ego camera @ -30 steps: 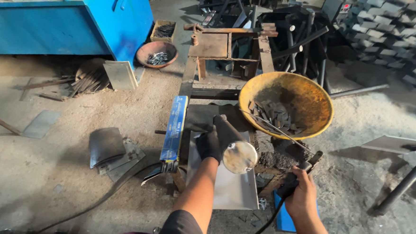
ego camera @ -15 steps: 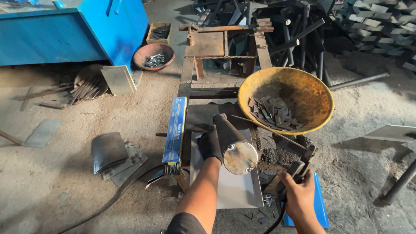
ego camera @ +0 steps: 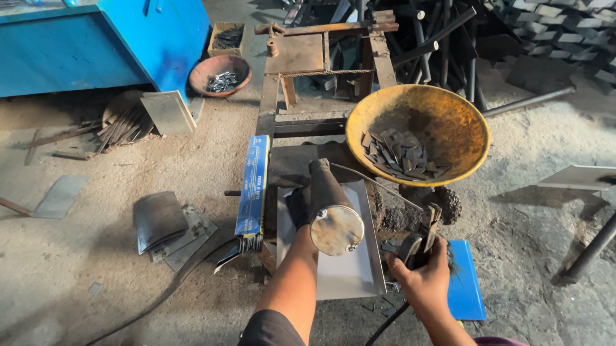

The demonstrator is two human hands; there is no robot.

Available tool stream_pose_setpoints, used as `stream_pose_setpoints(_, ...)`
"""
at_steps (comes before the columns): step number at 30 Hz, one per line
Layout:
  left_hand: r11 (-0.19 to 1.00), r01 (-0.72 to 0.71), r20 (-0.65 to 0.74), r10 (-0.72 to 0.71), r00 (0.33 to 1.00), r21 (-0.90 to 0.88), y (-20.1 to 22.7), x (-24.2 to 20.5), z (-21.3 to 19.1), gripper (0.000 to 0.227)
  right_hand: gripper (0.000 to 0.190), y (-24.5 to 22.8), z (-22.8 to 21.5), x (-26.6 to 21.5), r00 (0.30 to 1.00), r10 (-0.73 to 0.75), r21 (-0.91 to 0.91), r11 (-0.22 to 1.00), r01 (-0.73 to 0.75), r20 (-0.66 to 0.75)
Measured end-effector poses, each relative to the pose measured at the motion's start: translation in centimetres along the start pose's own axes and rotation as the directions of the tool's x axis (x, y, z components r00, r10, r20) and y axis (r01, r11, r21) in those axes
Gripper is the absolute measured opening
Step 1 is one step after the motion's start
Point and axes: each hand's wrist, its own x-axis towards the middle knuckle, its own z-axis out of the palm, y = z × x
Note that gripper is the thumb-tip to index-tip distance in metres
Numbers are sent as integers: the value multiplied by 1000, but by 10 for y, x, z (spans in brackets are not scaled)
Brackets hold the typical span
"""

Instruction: The person welds a metal pipe to a flat metal sheet using a welding torch. They reposition the pipe and sheet multiple times to weld different sections, creating bright sparks and molten metal at the joints.

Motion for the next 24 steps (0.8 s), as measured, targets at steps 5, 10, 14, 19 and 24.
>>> stream_pose_setpoints(5,808,299,81,-301,950,-508,78,-52,-45,44,63,-2,4,-2,1000,-11,27,1000,10,14)
stream_pose_setpoints(10,563,434,169,-461,871,-704,141,-82,-85,52,63,2,7,-4,996,77,-5,997,-77,45)
stream_pose_setpoints(14,497,422,199,-440,876,-758,128,-73,-77,53,55,19,11,-2,994,94,129,986,-101,58)
stream_pose_setpoints(19,174,383,347,-205,915,-907,41,-47,-34,31,43,46,13,7,973,220,481,848,-224,66)
stream_pose_setpoints(24,5,491,490,-66,869,-871,20,-30,-34,39,41,46,9,10,980,185,511,837,-197,74)
